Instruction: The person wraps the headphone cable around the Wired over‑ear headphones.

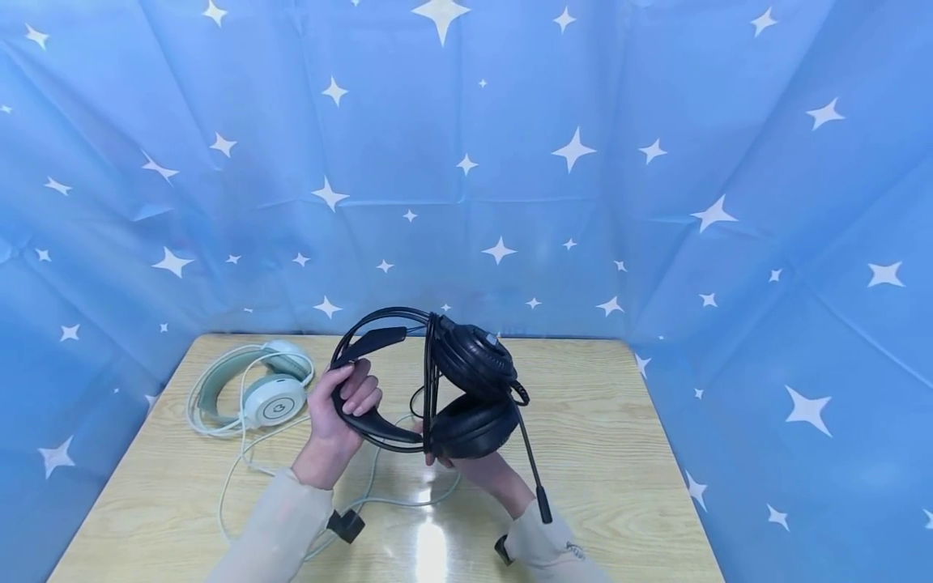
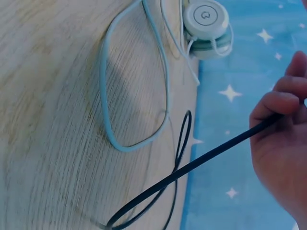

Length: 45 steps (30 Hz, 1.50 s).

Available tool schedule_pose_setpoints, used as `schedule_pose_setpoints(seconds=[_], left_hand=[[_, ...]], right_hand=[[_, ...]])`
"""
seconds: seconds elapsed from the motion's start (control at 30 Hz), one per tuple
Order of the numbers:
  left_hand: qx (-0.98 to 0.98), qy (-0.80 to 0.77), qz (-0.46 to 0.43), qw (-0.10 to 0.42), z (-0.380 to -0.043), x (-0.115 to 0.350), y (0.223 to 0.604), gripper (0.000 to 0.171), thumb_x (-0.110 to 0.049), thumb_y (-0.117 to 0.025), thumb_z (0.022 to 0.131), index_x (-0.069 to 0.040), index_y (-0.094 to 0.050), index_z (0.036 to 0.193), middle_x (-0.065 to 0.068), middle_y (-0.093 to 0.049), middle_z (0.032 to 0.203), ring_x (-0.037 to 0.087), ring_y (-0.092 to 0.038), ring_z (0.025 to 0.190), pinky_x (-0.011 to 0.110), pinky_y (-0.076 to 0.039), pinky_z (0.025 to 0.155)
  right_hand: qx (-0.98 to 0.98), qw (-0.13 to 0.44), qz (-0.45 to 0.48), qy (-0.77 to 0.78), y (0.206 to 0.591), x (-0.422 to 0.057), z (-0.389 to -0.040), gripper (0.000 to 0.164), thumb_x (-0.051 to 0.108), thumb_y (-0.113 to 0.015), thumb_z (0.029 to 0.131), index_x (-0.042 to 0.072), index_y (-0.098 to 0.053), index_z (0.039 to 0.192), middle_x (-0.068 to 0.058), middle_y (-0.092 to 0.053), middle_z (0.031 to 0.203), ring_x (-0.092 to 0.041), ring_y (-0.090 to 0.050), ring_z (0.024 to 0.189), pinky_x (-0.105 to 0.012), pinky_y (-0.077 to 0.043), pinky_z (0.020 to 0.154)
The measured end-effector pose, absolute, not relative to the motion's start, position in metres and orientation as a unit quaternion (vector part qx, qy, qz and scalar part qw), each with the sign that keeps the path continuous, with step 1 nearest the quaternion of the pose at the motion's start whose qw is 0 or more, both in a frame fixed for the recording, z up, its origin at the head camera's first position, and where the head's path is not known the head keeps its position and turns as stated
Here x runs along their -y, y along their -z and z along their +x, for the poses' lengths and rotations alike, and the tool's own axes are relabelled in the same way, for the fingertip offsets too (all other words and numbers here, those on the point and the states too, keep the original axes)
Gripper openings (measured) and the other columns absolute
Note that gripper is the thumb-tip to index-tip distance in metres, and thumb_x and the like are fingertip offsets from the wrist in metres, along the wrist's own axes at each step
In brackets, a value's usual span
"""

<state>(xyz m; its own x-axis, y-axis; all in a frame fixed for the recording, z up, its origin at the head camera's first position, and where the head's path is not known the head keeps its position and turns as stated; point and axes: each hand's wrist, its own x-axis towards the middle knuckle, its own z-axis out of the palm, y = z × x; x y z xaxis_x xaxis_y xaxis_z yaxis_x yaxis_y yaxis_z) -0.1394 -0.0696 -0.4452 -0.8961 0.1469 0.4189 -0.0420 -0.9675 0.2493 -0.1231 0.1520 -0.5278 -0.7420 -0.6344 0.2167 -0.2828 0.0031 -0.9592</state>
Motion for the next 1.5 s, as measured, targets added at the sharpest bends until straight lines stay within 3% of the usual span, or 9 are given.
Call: schedule_pose_setpoints(seconds=[0.2, 0.33, 0.43, 0.63, 0.73, 1.13, 1.27, 1.4, 1.5], left_hand=[[-0.139, -0.969, 0.203, 0.015, -0.141, 0.068, 0.442, 0.02, 0.004, -0.047, 0.096, -0.012, -0.049, 0.085, -0.003, -0.019, 0.062, 0.009, -0.015, 0.045, 0.017, -0.014, 0.044], [-0.153, -0.969, 0.196, -0.011, -0.142, 0.067, 0.44, 0.022, 0.006, -0.044, 0.097, -0.012, -0.048, 0.083, -0.003, -0.018, 0.061, 0.009, -0.013, 0.045, 0.017, -0.013, 0.043], [-0.17, -0.968, 0.18, -0.027, -0.142, 0.067, 0.44, 0.022, 0.006, -0.045, 0.096, -0.011, -0.049, 0.083, -0.003, -0.018, 0.061, 0.009, -0.013, 0.044, 0.016, -0.013, 0.043], [-0.202, -0.965, 0.156, -0.06, -0.141, 0.066, 0.439, 0.023, 0.007, -0.042, 0.095, -0.011, -0.05, 0.084, -0.003, -0.02, 0.06, 0.01, -0.013, 0.044, 0.017, -0.014, 0.041], [-0.217, -0.961, 0.154, -0.078, -0.142, 0.066, 0.438, 0.022, 0.008, -0.041, 0.093, -0.01, -0.051, 0.086, -0.003, -0.021, 0.059, 0.01, -0.013, 0.043, 0.017, -0.014, 0.041], [-0.352, -0.906, 0.092, -0.216, -0.143, 0.065, 0.442, 0.022, 0.013, -0.047, 0.087, -0.008, -0.052, 0.091, -0.006, -0.036, 0.052, 0.01, -0.018, 0.04, 0.022, -0.012, 0.038], [-0.395, -0.877, 0.076, -0.262, -0.143, 0.066, 0.443, 0.023, 0.013, -0.051, 0.083, -0.008, -0.053, 0.091, -0.004, -0.043, 0.054, 0.009, -0.025, 0.038, 0.023, -0.017, 0.037], [-0.464, -0.835, 0.068, -0.289, -0.141, 0.069, 0.444, 0.024, 0.011, -0.057, 0.082, -0.009, -0.054, 0.095, -0.005, -0.048, 0.056, 0.007, -0.034, 0.04, 0.02, -0.024, 0.038], [-0.522, -0.796, 0.072, -0.299, -0.138, 0.072, 0.446, 0.021, 0.011, -0.06, 0.082, -0.001, -0.053, 0.097, -0.006, -0.051, 0.06, 0.005, -0.041, 0.045, 0.017, -0.031, 0.041]], right_hand=[[-0.713, 0.155, -0.284, 0.623, 0.521, -0.149, -0.109, 0.027, 0.006, -0.039, 0.111, -0.005, -0.063, 0.104, -0.02, -0.057, 0.077, -0.007, -0.04, 0.062, -0.02, -0.033, 0.056], [-0.721, 0.167, -0.266, 0.617, 0.513, -0.148, -0.1, 0.031, 0.01, -0.037, 0.112, -0.007, -0.062, 0.109, -0.013, -0.058, 0.078, -0.011, -0.042, 0.062, -0.02, -0.036, 0.059], [-0.732, 0.153, -0.277, 0.604, 0.51, -0.146, -0.098, 0.031, 0.012, -0.036, 0.113, -0.003, -0.062, 0.112, -0.013, -0.06, 0.075, -0.012, -0.043, 0.059, -0.02, -0.036, 0.055], [-0.736, 0.129, -0.29, 0.598, 0.506, -0.146, -0.095, 0.029, 0.012, -0.036, 0.113, 0.002, -0.062, 0.107, -0.021, -0.062, 0.075, -0.033, -0.044, 0.057, -0.02, -0.037, 0.052], [-0.73, 0.131, -0.291, 0.605, 0.503, -0.147, -0.094, 0.028, 0.011, -0.036, 0.112, -0.002, -0.061, 0.109, -0.026, -0.061, 0.076, -0.035, -0.043, 0.056, -0.024, -0.037, 0.049], [-0.709, 0.174, -0.275, 0.625, 0.5, -0.15, -0.085, 0.027, 0.014, -0.035, 0.113, -0.003, -0.055, 0.119, -0.016, -0.062, 0.076, -0.017, -0.044, 0.057, -0.017, -0.035, 0.053], [-0.709, 0.183, -0.276, 0.622, 0.498, -0.152, -0.084, 0.026, 0.013, -0.035, 0.113, -0.004, -0.054, 0.118, -0.019, -0.06, 0.075, -0.003, -0.043, 0.06, -0.018, -0.033, 0.053], [-0.719, 0.167, -0.281, 0.614, 0.494, -0.154, -0.083, 0.024, 0.011, -0.036, 0.112, -0.003, -0.056, 0.117, -0.02, -0.059, 0.072, -0.002, -0.041, 0.06, -0.02, -0.033, 0.053], [-0.731, 0.151, -0.278, 0.605, 0.49, -0.157, -0.084, 0.024, 0.011, -0.037, 0.112, -0.001, -0.057, 0.117, -0.016, -0.059, 0.07, -0.003, -0.042, 0.06, -0.021, -0.035, 0.053]])
